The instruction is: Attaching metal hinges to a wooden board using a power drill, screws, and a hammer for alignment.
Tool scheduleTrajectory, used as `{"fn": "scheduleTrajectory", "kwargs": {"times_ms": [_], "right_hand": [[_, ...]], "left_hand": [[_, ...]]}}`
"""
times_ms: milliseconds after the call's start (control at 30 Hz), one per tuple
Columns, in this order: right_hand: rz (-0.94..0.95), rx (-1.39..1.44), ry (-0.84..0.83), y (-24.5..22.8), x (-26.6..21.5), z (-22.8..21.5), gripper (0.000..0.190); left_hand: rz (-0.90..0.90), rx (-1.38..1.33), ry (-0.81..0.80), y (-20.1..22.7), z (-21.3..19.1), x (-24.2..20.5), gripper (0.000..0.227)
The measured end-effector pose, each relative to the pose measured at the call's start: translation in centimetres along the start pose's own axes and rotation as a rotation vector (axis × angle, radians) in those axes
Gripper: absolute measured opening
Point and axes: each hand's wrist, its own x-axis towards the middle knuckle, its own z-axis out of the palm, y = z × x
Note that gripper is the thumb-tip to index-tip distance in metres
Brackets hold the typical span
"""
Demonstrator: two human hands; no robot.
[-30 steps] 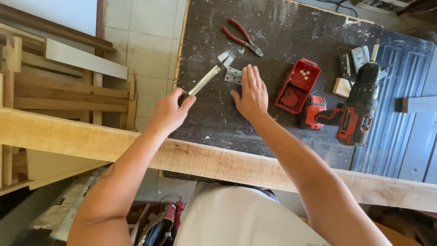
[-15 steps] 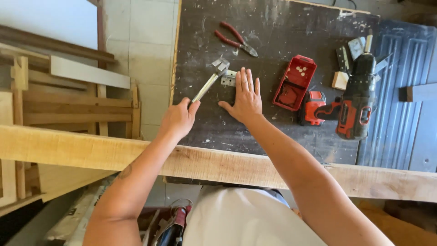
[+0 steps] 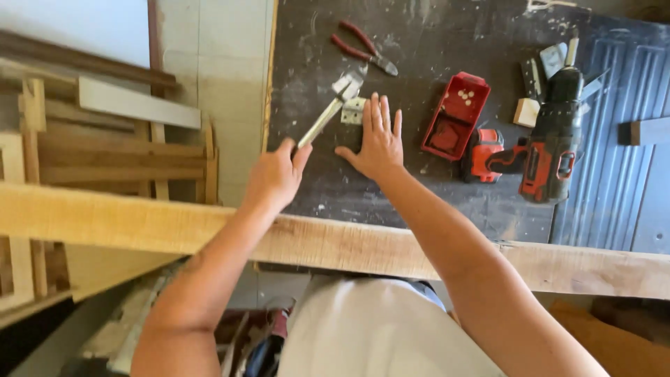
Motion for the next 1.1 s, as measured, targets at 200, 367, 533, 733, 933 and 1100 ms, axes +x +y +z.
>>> {"fn": "scheduleTrajectory", "kwargs": {"times_ms": [200,367,533,733,933,1100], "right_hand": [[0.05,0.039,-0.109,-0.7,0.0,-1.4,0.13],[0.021,-0.086,0.069,1.7,2.4,1.8,0.102],[-0.279,-0.246,0.272,5.6,7.5,1.5,0.059],[-0.26,-0.089,-0.077,6.3,9.3,0.3,0.061],[0.191,-0.065,-0.104,7.3,7.2,-0.9,0.063],[-0.495,0.147,-0.113,7.9,3.4,-3.7,0.08]], "left_hand": [[-0.004,0.099,-0.022,-2.4,2.8,2.7,0.067],[-0.013,-0.023,0.073,-4.2,1.6,1.3,0.065],[-0.09,-0.169,0.129,-6.1,0.8,-1.7,0.066],[-0.095,-0.281,0.165,-8.1,1.1,-3.0,0.063],[-0.102,-0.326,0.192,-8.1,0.8,-3.8,0.061],[-0.145,-0.312,0.103,-8.6,1.7,-3.9,0.063]]}}
